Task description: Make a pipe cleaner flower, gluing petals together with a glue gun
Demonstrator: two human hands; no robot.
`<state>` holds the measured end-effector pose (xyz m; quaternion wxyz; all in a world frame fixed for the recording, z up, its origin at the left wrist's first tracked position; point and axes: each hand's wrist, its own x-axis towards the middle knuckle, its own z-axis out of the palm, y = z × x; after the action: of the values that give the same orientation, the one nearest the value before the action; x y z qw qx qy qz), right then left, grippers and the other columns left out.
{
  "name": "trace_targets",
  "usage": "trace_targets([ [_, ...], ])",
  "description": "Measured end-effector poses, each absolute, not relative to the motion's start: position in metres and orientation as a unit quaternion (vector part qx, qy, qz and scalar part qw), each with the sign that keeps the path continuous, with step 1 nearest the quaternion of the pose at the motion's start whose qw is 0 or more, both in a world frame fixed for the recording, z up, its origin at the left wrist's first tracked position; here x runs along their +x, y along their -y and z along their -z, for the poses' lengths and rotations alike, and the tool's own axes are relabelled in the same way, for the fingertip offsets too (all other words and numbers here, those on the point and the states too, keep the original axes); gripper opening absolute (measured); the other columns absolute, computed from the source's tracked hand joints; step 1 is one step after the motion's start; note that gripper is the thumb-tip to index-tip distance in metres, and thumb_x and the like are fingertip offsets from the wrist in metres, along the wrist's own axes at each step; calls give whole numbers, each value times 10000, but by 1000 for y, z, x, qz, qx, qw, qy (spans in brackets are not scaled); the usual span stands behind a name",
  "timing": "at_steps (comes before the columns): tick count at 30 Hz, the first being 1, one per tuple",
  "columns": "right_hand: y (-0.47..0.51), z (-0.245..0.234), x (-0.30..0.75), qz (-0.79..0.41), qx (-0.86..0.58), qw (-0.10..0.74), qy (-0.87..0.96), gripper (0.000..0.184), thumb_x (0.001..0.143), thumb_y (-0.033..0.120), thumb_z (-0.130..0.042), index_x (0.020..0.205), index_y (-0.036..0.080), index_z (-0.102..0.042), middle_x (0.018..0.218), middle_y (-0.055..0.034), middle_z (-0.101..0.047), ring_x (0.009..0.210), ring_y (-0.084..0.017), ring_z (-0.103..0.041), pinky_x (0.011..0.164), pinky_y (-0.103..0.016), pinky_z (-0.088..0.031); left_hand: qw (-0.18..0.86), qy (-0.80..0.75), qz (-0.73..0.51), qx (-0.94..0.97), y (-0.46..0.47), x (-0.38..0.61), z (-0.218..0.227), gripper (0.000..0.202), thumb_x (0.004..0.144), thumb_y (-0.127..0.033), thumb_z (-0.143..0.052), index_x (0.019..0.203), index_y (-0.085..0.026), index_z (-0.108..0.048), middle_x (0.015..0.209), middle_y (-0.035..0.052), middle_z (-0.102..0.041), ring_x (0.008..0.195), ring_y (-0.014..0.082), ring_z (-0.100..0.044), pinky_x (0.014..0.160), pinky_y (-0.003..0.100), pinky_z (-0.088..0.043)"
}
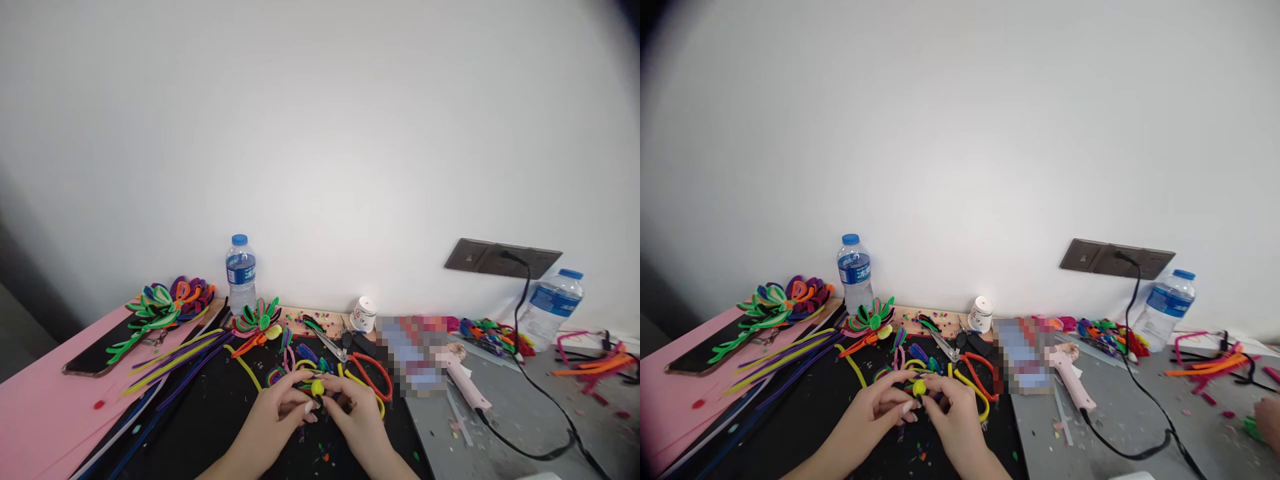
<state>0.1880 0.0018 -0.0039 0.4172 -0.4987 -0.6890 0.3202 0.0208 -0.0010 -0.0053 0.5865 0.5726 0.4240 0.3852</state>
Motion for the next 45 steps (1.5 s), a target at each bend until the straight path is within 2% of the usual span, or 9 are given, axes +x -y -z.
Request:
trace_targets([
  [6,-4,6,189,-319,-511,419,679,196,715,127,-583,862,199,-691,949,-50,-704,659,-174,-634,562,-240,-482,545,-443,-407,584,-1,18,9,314,759,-239,-525,1063,-166,-505,603,-43,-508,508,119,-512,524,242,-430],
  [12,-4,1,189,-324,-519,426,666,214,711,114,-569,869,181,-696,881,-64,-711,656,-180,-633,551,-241,-483,485,-475,-399,616,1,15,6,317,811,-299,-467,1101,-179,-504,577,-66,-392,522,111,-416,527,226,-345],
  [19,-4,-1,189,-321,-513,437,665,222,708,106,-568,873,178,-698,808,-60,-711,617,-174,-623,532,-240,-485,481,-488,-384,619,1,15,-1,323,827,-386,-430,1058,-184,-533,505,-86,-309,460,106,-342,483,226,-280],
  [22,-3,0,189,-323,-508,438,668,225,712,106,-570,881,186,-695,836,-56,-711,623,-169,-624,543,-240,-493,483,-480,-390,620,0,15,0,312,814,-370,-464,1049,-177,-530,513,-81,-348,471,105,-362,483,223,-293],
  [28,0,2,188,-305,-493,429,693,189,694,106,-597,835,193,-688,883,-48,-710,622,-161,-627,533,-231,-492,513,-458,-384,616,-1,15,7,312,789,-322,-505,1075,-197,-503,697,-36,-481,488,88,-435,452,207,-335],
  [36,0,6,188,-321,-467,431,702,165,703,126,-609,834,196,-681,912,-51,-706,646,-153,-637,546,-219,-498,516,-450,-381,622,-1,15,7,274,774,-321,-527,1019,-199,-547,770,-7,-548,527,107,-518,479,220,-403],
  [45,1,4,186,-327,-459,416,714,211,683,94,-605,839,213,-682,848,-27,-706,588,-130,-610,513,-207,-478,562,-427,-378,598,1,15,7,256,781,-313,-521,998,-178,-540,814,22,-589,543,115,-552,539,252,-470],
])
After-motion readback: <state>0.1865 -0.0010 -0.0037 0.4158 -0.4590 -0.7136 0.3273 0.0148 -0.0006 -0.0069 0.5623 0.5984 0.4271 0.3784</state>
